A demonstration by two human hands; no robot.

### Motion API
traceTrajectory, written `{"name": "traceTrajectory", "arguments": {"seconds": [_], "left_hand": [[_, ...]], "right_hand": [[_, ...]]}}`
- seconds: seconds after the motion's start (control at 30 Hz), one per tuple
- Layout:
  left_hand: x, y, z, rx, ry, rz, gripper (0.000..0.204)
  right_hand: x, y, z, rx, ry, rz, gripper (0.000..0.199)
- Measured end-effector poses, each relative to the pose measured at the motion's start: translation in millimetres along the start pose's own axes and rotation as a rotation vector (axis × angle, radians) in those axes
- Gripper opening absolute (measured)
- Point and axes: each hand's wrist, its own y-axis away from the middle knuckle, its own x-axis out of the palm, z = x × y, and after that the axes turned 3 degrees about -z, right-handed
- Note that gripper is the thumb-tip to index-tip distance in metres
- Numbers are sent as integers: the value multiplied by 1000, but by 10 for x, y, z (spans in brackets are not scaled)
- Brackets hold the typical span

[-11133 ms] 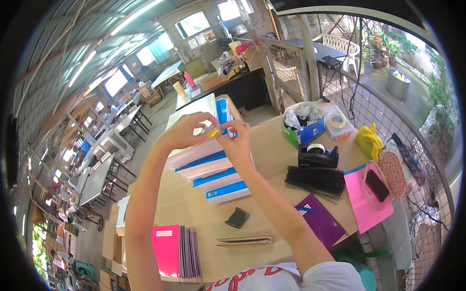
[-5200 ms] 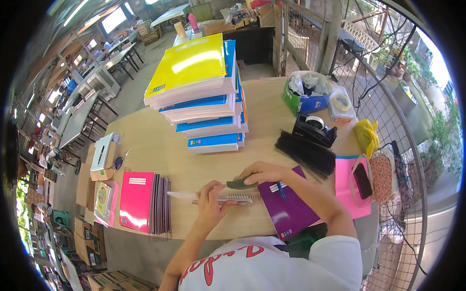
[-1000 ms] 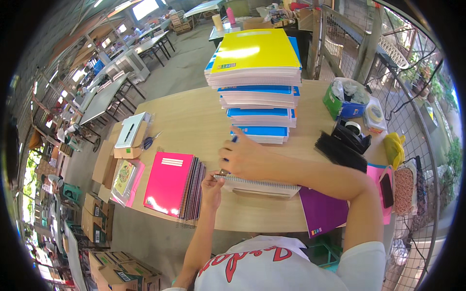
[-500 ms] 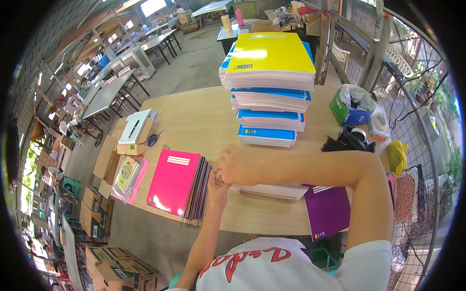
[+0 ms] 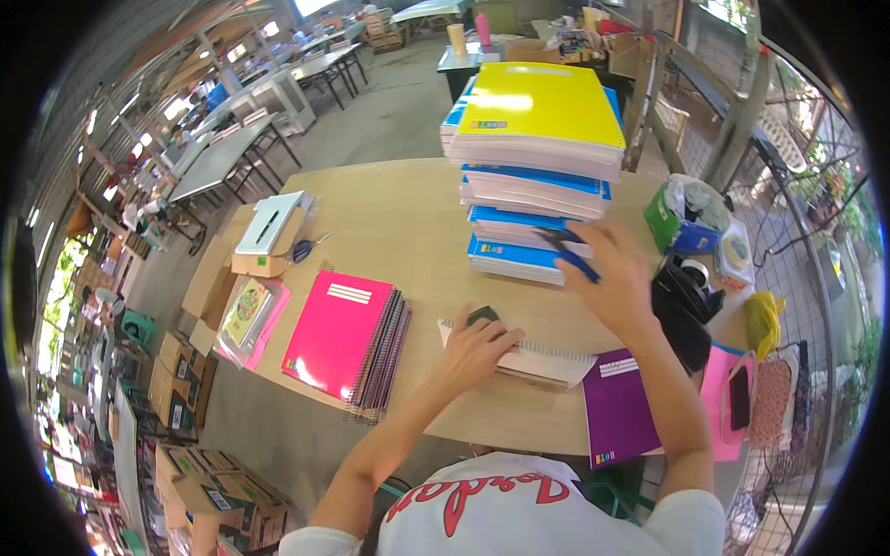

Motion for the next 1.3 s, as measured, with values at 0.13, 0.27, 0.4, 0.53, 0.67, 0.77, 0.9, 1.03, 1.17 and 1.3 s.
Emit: {"name": "traceTrajectory", "arguments": {"seconds": [0.13,0.27,0.4,0.53,0.67,0.77,0.9,1.03,1.17,1.3], "left_hand": [[-485,-95,467,-119,-104,-136,28],[-1467,384,1444,-954,-37,-573,21],[-1839,1221,2150,-1026,-29,-508,33],[-1442,1894,2453,-1121,-356,-333,27],[-1036,1926,2309,-1057,-904,-224,25],[-1060,1919,2293,-1140,-653,-162,26],[-1092,1912,2277,-1165,-516,-148,27],[-1133,1843,2338,-1199,-507,-65,29],[-1076,1315,2154,-1015,-568,-297,35],[-1248,-788,943,-279,-19,-481,48]], "right_hand": [[-412,421,-326,175,3,-191,40],[-453,1169,-791,398,34,-199,34],[-142,2116,-1224,502,95,-17,34],[227,2843,-1495,616,212,51,36],[284,3107,-1552,571,394,78,40],[277,3204,-1524,596,414,113,43],[290,3253,-1466,620,404,123,45],[312,3283,-1426,559,514,138,46],[275,3239,-1341,498,621,99,46],[173,2886,-1366,490,502,-159,41]]}}
